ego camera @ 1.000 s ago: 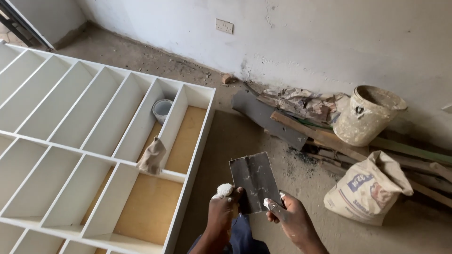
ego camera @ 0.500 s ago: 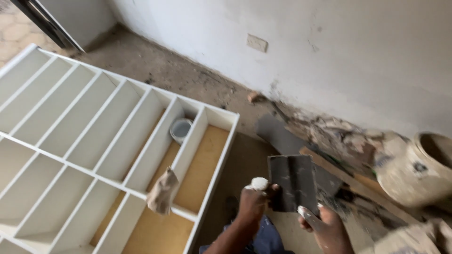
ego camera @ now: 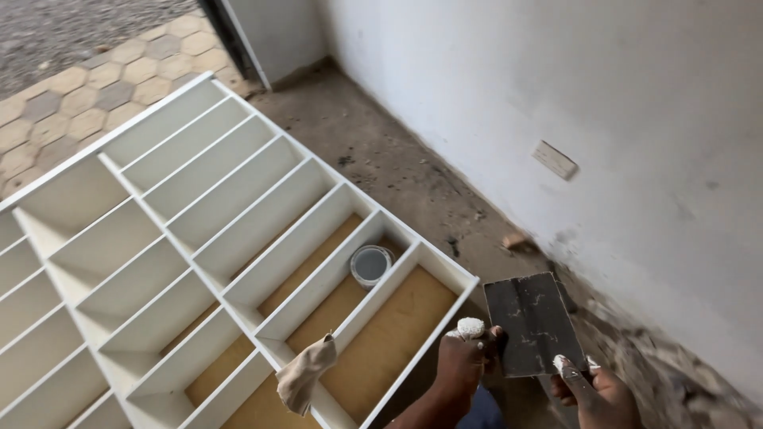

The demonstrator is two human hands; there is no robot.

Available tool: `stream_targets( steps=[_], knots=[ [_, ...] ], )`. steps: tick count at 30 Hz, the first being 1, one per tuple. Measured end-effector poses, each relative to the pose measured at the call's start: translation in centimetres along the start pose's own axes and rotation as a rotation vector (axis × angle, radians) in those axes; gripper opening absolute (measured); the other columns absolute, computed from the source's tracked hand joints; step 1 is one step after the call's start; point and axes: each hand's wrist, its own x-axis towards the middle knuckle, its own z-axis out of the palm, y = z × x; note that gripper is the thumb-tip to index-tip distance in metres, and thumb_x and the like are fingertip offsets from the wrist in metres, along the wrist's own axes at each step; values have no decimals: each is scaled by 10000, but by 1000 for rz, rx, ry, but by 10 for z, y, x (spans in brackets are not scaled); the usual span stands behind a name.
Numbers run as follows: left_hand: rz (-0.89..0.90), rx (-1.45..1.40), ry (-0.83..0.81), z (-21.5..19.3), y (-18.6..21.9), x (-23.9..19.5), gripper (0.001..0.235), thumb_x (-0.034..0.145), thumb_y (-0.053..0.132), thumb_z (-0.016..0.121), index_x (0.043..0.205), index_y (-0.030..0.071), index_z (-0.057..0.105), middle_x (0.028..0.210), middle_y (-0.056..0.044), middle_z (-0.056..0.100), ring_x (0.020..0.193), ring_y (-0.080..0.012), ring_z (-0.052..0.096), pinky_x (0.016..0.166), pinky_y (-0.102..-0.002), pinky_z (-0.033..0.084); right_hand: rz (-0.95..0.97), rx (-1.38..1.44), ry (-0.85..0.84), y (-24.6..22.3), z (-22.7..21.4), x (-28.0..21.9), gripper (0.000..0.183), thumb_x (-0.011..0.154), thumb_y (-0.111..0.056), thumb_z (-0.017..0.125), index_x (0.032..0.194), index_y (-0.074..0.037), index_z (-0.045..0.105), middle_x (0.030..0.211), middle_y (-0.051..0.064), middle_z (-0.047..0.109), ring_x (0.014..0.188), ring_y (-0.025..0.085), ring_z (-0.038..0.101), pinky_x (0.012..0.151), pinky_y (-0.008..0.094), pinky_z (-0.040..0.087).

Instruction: Applying white wood filler to the joints of a shelving unit and smoothing it with a putty knife.

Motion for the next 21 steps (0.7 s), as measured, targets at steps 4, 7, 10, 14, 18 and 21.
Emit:
stream_targets(
  steps=[4,7,10,14,18,21],
  knots=[
    [-86,-87,57,27,15,29,268,819,-118,531,833,5,768,750,-77,713,593,-144,554,503,-265,365,29,-37,0,-36,14,52,368,1021,-147,735,1196,176,716,815,337,711,731,347,606,681,463,470],
    [-72,-148,102,52,7,82,202,858,-106,570,831,-24,752,796,-119,754,596,-157,583,500,-269,383,-191,-37,-132,-56,12,120,311,1034,-80,672,1249,144,685,744,352,699,658,355,630,600,419,479],
    [-68,-409,-7,87,3,144,208,893,-38,487,826,80,644,791,-44,650,545,-133,442,494,-272,234,-239,-286,-249,-131,10,149,275,1022,-148,672,1077,101,776,754,251,750,721,275,648,708,376,526],
    [125,-360,94,143,31,140,127,901,89,832,893,43,714,718,-68,663,562,-132,591,496,-259,466,-214,-230,-478,-147,-11,247,187,967,-47,697,1032,125,665,772,281,650,698,341,593,645,458,475],
    [165,-208,-14,170,60,154,201,917,247,819,915,90,693,934,-32,725,857,-143,651,687,-271,487,-308,-138,-598,-168,-5,310,242,958,-65,711,1092,130,662,728,257,608,617,316,555,568,402,395],
    [285,6,6,182,78,174,347,938,336,788,757,159,550,791,47,581,738,-95,476,613,-339,357,-368,-314,-447,-207,1,289,283,1025,-142,704,1016,140,724,739,256,681,673,307,602,648,434,508]
  ],
)
